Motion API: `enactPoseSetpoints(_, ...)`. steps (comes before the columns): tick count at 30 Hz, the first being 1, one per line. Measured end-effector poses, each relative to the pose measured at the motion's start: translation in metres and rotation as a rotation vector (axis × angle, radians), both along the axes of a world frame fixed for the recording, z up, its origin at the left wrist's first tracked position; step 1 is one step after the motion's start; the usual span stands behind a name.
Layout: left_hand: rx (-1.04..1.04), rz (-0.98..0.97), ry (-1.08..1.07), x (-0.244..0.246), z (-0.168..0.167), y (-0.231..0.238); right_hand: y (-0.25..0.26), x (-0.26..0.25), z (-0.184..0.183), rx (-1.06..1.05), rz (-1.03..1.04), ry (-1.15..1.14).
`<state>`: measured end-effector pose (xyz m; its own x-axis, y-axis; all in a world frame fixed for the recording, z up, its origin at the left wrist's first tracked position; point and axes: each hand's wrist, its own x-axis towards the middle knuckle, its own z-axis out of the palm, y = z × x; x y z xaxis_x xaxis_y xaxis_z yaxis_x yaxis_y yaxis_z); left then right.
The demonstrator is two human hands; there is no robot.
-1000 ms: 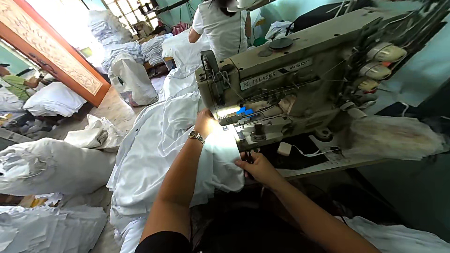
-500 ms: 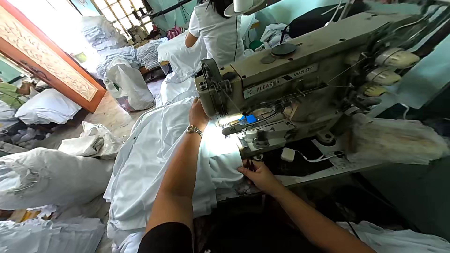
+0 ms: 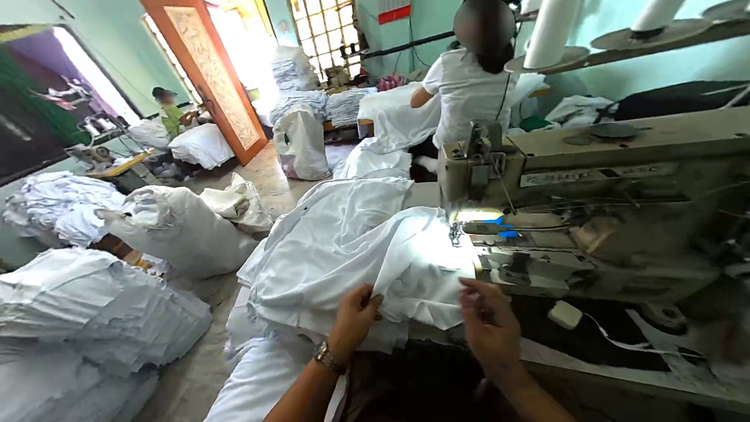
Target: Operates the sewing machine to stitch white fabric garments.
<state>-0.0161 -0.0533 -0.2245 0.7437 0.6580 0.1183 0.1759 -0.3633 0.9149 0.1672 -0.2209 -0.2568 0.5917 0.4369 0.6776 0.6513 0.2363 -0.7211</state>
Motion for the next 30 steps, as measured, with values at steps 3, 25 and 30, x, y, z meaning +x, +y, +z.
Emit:
enactPoseSetpoints(3, -0.571, -0.160, -0.464, -0.023, 0.047, -0.018, 0.011, -0.028, 0.008, -0.347, 0.344, -0.143)
enactPoseSetpoints(25, -0.048, 0.392, 0.000, -0.045, 0.002, 0.166, -0.004, -0.042, 0.011, -0.373, 0.357, -0.239)
enactPoseSetpoints(30, 0.685, -0.075, 0.264, -0.063, 0.029, 0.163, 0.025, -0.067, 0.022, -0.472, 0.396, -0.373)
